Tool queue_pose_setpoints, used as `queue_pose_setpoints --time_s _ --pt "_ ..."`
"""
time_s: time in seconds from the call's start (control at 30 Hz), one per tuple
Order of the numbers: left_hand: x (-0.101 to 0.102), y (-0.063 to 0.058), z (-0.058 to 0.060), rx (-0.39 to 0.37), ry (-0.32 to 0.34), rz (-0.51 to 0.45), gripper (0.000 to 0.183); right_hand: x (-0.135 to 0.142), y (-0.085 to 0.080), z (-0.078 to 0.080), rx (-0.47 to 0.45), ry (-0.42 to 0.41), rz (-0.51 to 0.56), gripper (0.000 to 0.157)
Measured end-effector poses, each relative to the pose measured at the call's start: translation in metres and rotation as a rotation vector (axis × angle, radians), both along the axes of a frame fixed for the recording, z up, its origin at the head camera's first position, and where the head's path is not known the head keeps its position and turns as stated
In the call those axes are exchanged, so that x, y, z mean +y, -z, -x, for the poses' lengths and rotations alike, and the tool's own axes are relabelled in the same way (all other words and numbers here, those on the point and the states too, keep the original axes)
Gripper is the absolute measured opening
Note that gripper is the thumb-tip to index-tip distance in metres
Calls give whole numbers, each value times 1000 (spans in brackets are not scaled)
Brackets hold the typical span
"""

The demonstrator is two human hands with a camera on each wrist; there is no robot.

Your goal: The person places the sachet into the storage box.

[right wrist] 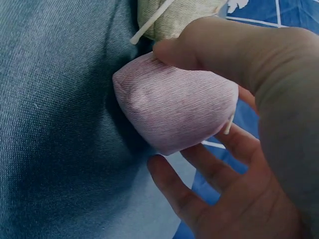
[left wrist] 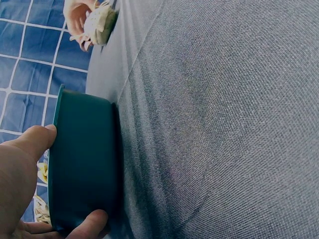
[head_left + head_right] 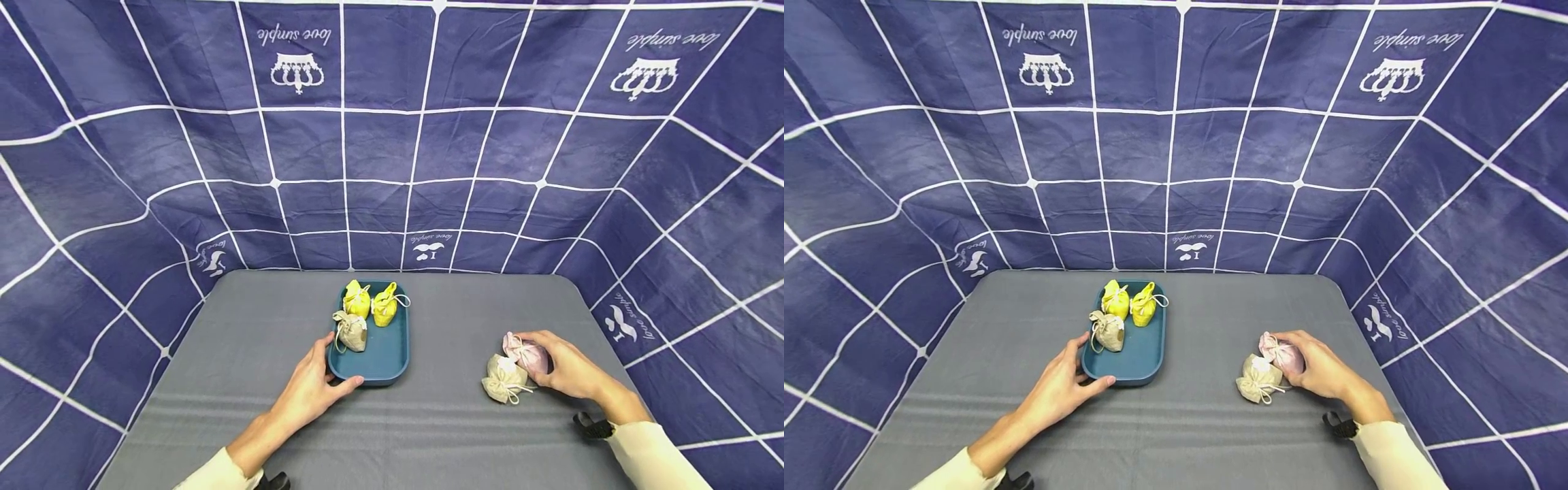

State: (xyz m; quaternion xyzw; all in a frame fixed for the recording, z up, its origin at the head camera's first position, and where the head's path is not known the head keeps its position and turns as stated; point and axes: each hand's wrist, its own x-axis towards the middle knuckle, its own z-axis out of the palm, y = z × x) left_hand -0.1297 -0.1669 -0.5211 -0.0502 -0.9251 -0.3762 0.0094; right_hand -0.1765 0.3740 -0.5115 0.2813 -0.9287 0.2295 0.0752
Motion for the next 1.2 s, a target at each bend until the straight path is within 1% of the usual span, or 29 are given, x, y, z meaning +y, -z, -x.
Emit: queue_pose_setpoints --time_s 0.17,0.37,0.5,0.63,0.9,1.07,1.2 --pt "2 1 0 -20 -3 -15 109 2 5 2 -30 -7 2 81" --pt "5 1 -1 -20 -1 -25 111 4 8 3 -32 3 -7 85" --pt "4 2 -1 -25 -9 -21 112 4 7 5 -38 -23 12 91" --pt "3 1 -1 -21 -10 -17 112 3 6 7 -23 -50 24 93" --pt "3 0 -1 -15 -11 -25 111 3 5 9 -13 -40 9 85" --pt "3 -1 -1 -22 -10 -27 111 4 5 11 -15 -41 15 87" --pt "3 -1 0 -22 -12 -20 112 4 5 11 -4 -32 18 85"
